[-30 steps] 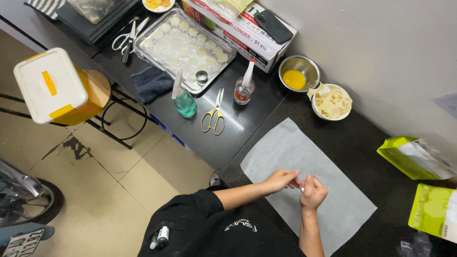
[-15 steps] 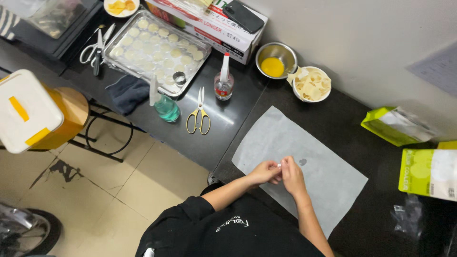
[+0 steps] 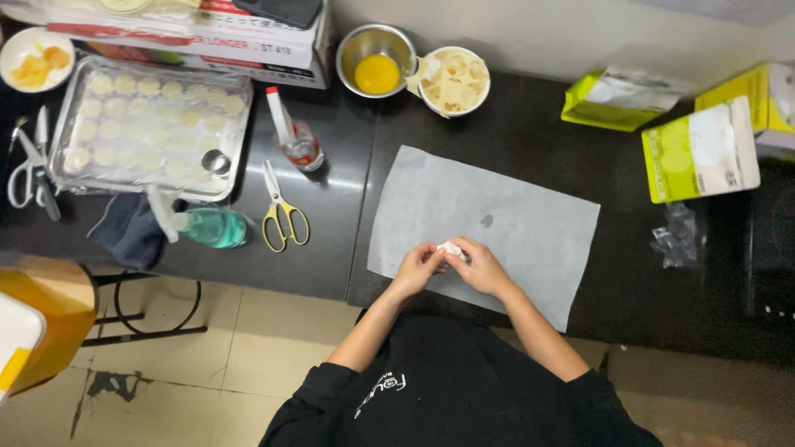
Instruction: The person unwraps a block of white fondant, cuts the plastic wrap with scissors, and kneads and shapes the fondant by hand on parchment paper. They spray the work surface, add coloring from a small bottle, and continue pinching and forming the fondant into a flower-like shape.
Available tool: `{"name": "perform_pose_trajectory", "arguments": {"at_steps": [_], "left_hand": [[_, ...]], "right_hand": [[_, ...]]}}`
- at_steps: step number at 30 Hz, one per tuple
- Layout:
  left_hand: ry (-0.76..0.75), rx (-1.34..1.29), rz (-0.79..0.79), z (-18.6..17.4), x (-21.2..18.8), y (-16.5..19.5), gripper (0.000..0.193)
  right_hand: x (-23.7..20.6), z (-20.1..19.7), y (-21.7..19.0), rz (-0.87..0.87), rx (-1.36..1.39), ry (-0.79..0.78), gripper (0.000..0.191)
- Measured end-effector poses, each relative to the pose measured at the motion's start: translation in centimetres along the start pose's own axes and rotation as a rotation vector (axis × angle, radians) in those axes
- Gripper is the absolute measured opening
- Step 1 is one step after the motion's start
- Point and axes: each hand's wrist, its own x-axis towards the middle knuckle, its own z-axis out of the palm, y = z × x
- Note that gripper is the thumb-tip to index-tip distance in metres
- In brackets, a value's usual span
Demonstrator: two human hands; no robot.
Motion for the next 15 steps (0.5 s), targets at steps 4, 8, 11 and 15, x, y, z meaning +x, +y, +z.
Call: {"name": "perform_pose_trajectory", "arguments": {"at_steps": [4,8,11,15], "left_hand": [[-0.185,0.073,-0.137,0.5,1.0,0.0,0.027],[-0.221,0.245,-0.215,2.2,1.0,1.5,0.026],[-0.247,0.471,-0.124,4.0,0.8,3.7,0.024],[-0.212,0.581,-0.110,6.5,0.8,6.6,0.022]], "right_hand": [[-1.1,-2.7,-1.2,-0.116,-0.165,-0.055,0.027],[-1.6,-4.6,-1.6,-0.172,-0.150,-0.118,0.027],[-2.1,-5.8,-2.0,-0.193,-0.158,-0.139,0.029],[-2.1,-6.7,-2.6,-0.210,-0.186,-0.020,0.023]]}}
